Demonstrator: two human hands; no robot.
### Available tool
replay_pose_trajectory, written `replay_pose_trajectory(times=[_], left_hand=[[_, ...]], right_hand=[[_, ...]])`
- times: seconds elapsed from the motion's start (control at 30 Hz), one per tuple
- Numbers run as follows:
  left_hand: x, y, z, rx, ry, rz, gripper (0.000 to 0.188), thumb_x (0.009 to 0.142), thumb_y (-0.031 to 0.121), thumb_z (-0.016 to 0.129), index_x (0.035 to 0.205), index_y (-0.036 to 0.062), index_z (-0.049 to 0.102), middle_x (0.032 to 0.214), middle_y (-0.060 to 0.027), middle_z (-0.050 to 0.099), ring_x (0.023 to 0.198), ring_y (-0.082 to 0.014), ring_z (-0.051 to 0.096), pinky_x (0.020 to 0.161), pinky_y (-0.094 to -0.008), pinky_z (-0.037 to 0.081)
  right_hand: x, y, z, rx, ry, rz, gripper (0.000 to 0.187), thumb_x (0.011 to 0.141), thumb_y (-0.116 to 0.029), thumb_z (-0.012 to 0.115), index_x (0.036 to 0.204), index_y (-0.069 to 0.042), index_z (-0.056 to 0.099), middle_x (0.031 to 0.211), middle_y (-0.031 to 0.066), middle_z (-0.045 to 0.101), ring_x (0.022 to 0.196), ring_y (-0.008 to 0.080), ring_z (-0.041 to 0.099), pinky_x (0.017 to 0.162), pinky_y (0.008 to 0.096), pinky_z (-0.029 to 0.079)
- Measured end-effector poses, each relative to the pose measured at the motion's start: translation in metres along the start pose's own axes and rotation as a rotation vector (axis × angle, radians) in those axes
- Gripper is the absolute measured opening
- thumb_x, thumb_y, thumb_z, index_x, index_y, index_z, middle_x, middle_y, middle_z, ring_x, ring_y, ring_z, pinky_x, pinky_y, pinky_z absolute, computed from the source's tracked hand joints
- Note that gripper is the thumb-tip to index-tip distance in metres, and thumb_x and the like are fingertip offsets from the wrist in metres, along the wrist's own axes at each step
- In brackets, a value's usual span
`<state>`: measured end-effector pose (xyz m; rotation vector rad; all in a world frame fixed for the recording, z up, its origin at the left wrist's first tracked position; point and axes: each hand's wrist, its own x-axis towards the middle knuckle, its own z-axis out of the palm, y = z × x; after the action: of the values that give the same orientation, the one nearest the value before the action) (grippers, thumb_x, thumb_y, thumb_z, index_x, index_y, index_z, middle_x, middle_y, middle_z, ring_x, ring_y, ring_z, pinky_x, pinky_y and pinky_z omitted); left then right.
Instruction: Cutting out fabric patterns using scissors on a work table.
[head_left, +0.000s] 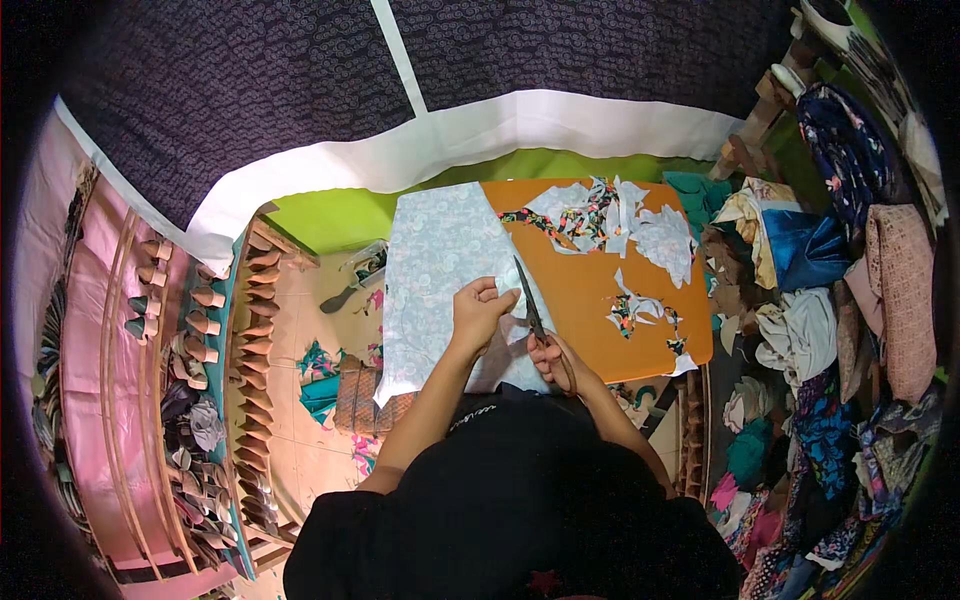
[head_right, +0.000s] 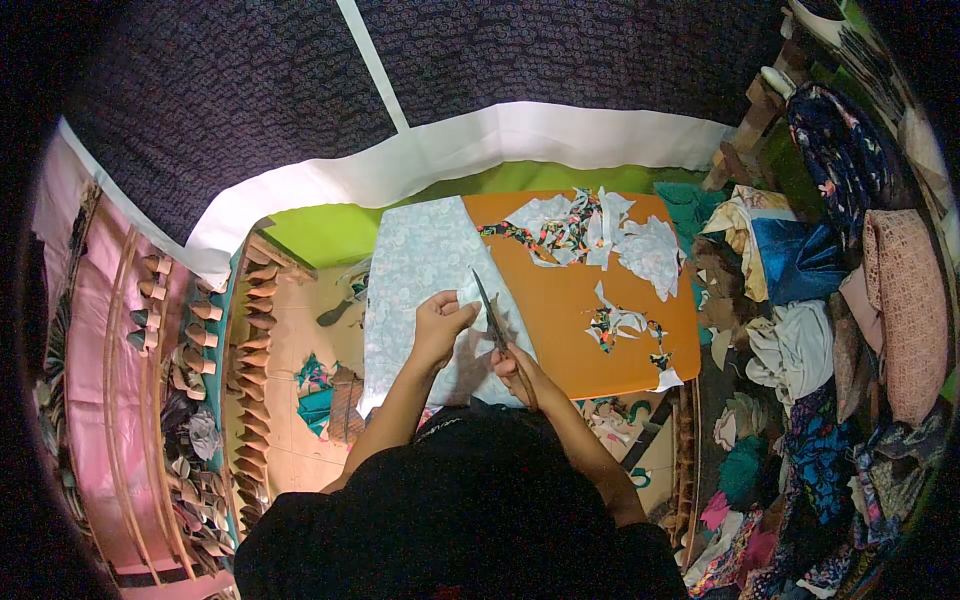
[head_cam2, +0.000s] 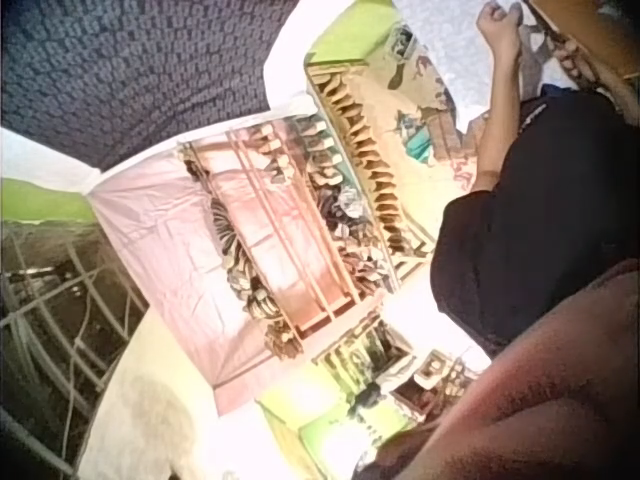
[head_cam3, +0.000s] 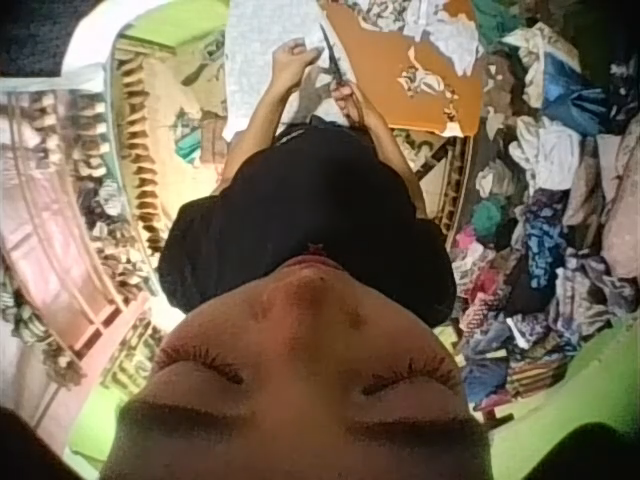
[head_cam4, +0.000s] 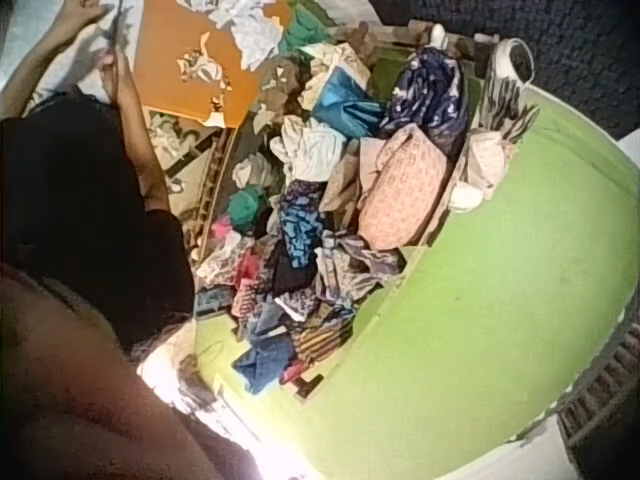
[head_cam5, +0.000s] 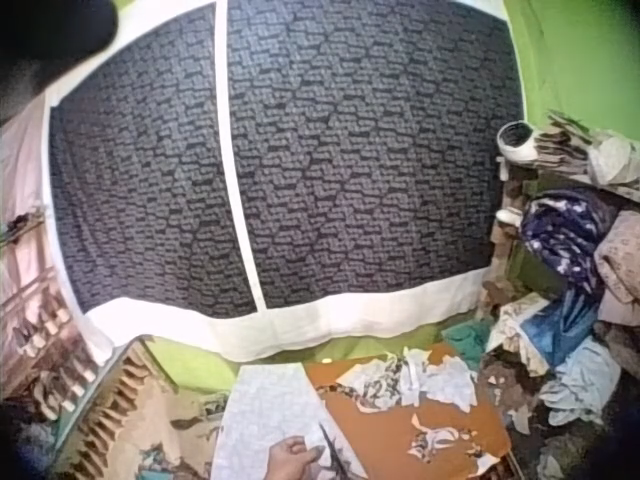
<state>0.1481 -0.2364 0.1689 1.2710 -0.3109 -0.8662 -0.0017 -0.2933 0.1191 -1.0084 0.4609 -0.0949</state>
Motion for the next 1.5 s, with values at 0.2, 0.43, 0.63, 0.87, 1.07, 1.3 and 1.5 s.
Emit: replay_pose_trajectory(times=[0.2, 0.43, 0.63, 0.87, 1.07, 1.3, 1.5], left_hand=[[-0.003, 0.003, 0.002, -0.019, -0.011, -0.044, 0.019, 0.068, -0.003, 0.060, 0.084, -0.0060, 0.051, 0.068, -0.0070, 0.057, 0.056, -0.0085, 0.052, 0.050, -0.0183, 0.041], [0.002, -0.005, -0.004, 0.015, -0.018, -0.058, 0.020, 0.068, -0.001, 0.061, 0.085, -0.0064, 0.051, 0.069, -0.0070, 0.057, 0.056, -0.0083, 0.052, 0.051, -0.0179, 0.042], [0.001, -0.003, -0.004, 0.015, -0.015, -0.082, 0.019, 0.067, 0.000, 0.062, 0.083, -0.0061, 0.052, 0.069, -0.0067, 0.057, 0.055, -0.0077, 0.051, 0.049, -0.0181, 0.041], [0.003, -0.006, -0.009, 0.036, -0.036, -0.113, 0.020, 0.066, 0.000, 0.062, 0.082, -0.0057, 0.053, 0.068, -0.0059, 0.058, 0.053, -0.0069, 0.051, 0.047, -0.0177, 0.041], [-0.001, -0.001, -0.006, 0.004, -0.059, -0.145, 0.020, 0.066, 0.000, 0.062, 0.083, -0.0055, 0.053, 0.068, -0.0063, 0.058, 0.053, -0.0072, 0.051, 0.048, -0.0181, 0.042], [-0.003, 0.001, -0.005, 0.002, -0.065, -0.172, 0.020, 0.065, -0.001, 0.062, 0.082, -0.0050, 0.053, 0.066, -0.0058, 0.058, 0.052, -0.0067, 0.051, 0.046, -0.0176, 0.040], [-0.001, -0.002, -0.007, 0.036, -0.078, -0.154, 0.019, 0.064, -0.001, 0.062, 0.080, -0.0036, 0.053, 0.064, -0.0037, 0.057, 0.050, -0.0058, 0.049, 0.045, -0.0174, 0.038]], right_hand=[[0.002, -0.007, -0.001, 0.087, 0.014, 0.090, 0.047, 0.070, -0.050, 0.053, 0.083, -0.008, 0.037, 0.058, -0.0052, 0.030, 0.044, 0.0032, 0.026, 0.038, 0.0161, 0.022], [-0.001, -0.002, 0.004, 0.092, 0.038, -0.026, 0.058, 0.069, -0.064, 0.045, 0.080, -0.007, 0.038, 0.058, -0.0041, 0.031, 0.044, 0.0040, 0.027, 0.037, 0.0172, 0.024], [0.001, -0.001, -0.004, -0.338, 0.067, -0.144, 0.062, 0.066, -0.067, 0.044, 0.078, -0.007, 0.037, 0.055, -0.0034, 0.031, 0.044, 0.0052, 0.029, 0.037, 0.0176, 0.025], [-0.003, -0.010, 0.002, -0.332, 0.069, -0.156, 0.070, 0.060, -0.075, 0.036, 0.076, -0.006, 0.038, 0.053, -0.0033, 0.033, 0.044, 0.0049, 0.032, 0.037, 0.0178, 0.027], [-0.006, -0.014, 0.006, -0.446, 0.094, -0.206, 0.072, 0.058, -0.076, 0.036, 0.076, -0.007, 0.038, 0.054, -0.0037, 0.033, 0.044, 0.0047, 0.032, 0.038, 0.0180, 0.027], [-0.006, -0.013, 0.008, -0.381, 0.156, -0.181, 0.070, 0.060, -0.075, 0.033, 0.074, -0.007, 0.039, 0.053, -0.0034, 0.034, 0.044, 0.0051, 0.033, 0.038, 0.0181, 0.028], [-0.001, -0.006, -0.004, -0.328, 0.104, -0.146, 0.062, 0.069, -0.069, 0.033, 0.070, -0.007, 0.039, 0.053, -0.0031, 0.035, 0.045, 0.0069, 0.035, 0.039, 0.0208, 0.029]])
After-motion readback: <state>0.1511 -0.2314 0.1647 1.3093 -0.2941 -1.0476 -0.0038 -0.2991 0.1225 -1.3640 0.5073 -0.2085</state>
